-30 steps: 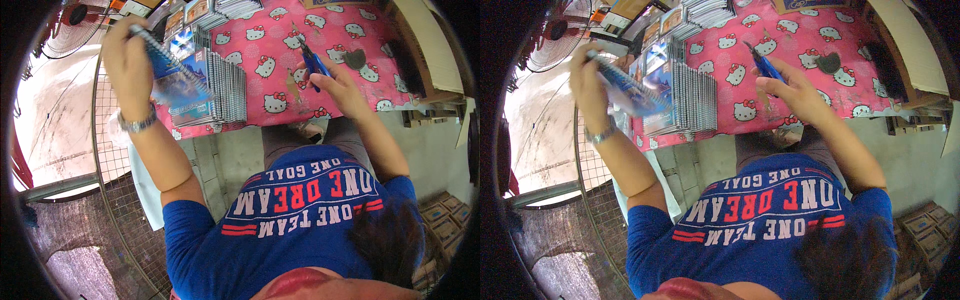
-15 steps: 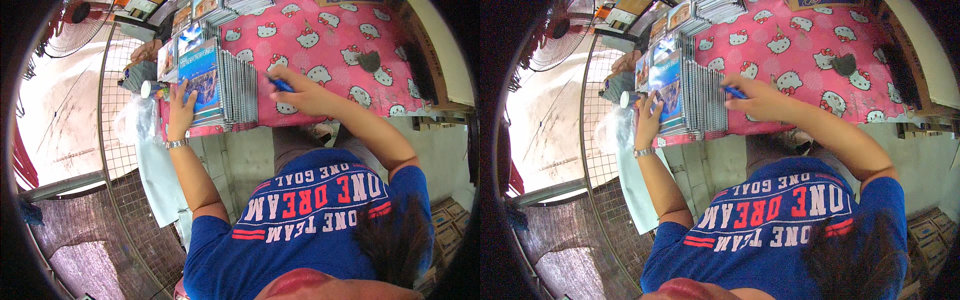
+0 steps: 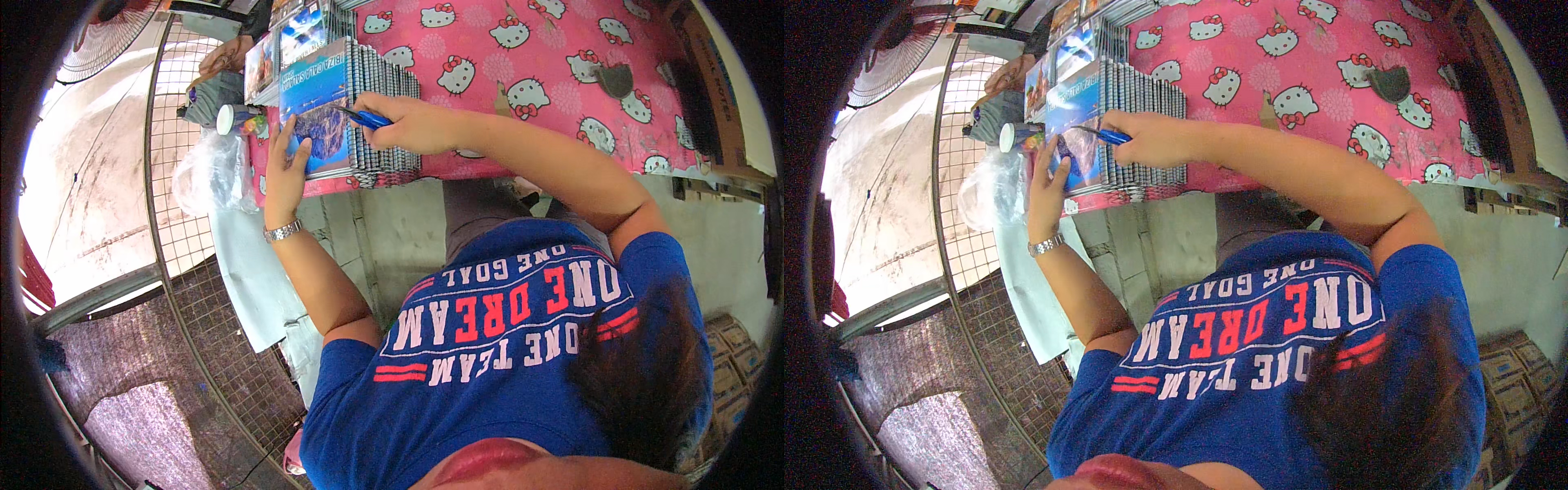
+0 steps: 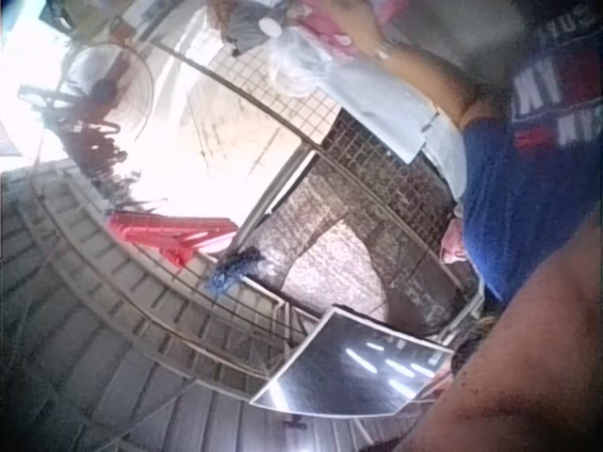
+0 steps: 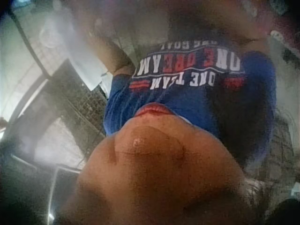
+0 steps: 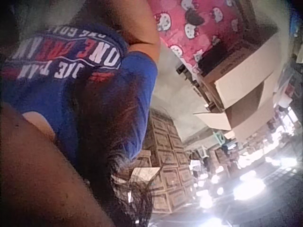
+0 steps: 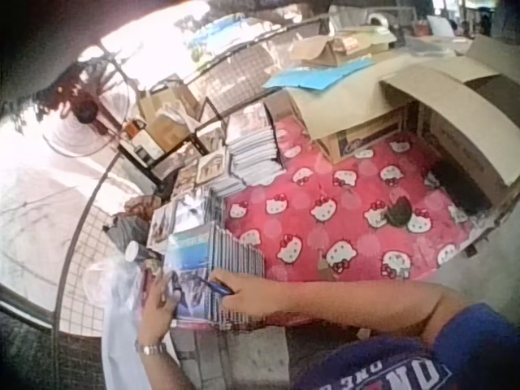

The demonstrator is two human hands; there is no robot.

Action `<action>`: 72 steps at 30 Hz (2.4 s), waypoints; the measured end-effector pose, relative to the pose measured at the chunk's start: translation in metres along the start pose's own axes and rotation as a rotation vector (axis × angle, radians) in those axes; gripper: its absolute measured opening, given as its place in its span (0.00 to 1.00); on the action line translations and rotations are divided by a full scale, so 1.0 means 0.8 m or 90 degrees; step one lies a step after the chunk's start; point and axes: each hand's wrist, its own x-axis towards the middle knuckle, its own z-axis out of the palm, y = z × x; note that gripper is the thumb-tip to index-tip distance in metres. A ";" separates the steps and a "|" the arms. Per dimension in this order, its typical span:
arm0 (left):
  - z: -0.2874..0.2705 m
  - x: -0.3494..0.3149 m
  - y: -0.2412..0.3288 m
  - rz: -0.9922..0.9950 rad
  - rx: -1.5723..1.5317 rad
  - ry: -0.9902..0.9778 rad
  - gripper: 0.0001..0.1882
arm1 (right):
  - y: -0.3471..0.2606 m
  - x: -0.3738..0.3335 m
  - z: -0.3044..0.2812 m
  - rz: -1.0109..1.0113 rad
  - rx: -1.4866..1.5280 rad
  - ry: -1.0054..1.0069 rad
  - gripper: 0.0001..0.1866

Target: The person uses scissors to trim the wire spirals on spiral notebooks on a table and then packs the notebooks into a cardboard box.

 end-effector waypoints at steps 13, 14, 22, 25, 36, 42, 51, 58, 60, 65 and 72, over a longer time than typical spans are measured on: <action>0.048 -0.091 0.046 0.006 -0.010 0.307 0.12 | -0.035 -0.035 -0.035 -0.289 -0.809 0.049 0.21; 0.063 -0.097 0.062 0.001 -0.033 0.280 0.11 | -0.033 -0.032 -0.033 -0.312 -0.823 0.064 0.20; 0.102 -0.112 0.065 -0.052 -0.206 0.246 0.07 | -0.032 -0.017 -0.017 -0.400 -0.877 0.129 0.14; 0.105 -0.109 0.060 -0.035 -0.208 0.241 0.07 | -0.042 -0.018 -0.009 -0.365 -0.922 0.088 0.12; 0.108 -0.112 0.068 -0.071 -0.308 0.220 0.07 | -0.032 -0.018 -0.020 -0.396 -0.964 0.133 0.07; 0.111 -0.110 0.065 -0.056 -0.319 0.219 0.06 | -0.043 -0.014 -0.007 -0.318 -0.953 0.071 0.06; 0.110 -0.114 0.058 -0.145 -0.460 0.207 0.07 | -0.042 -0.014 -0.014 -0.200 -0.850 -0.003 0.05; 0.104 -0.109 0.071 -0.286 -0.956 0.150 0.10 | -0.019 -0.024 -0.025 -0.330 -0.929 0.097 0.09; 0.107 -0.110 0.082 -0.294 -0.931 0.169 0.08 | -0.019 -0.022 -0.021 -0.362 -0.936 0.105 0.09; 0.125 -0.110 0.063 -0.205 -0.775 0.126 0.05 | -0.036 -0.015 -0.009 -0.231 -0.953 -0.029 0.07; 0.125 -0.114 0.059 -0.194 -0.821 0.127 0.04 | -0.009 -0.021 -0.025 -0.400 -0.901 0.113 0.06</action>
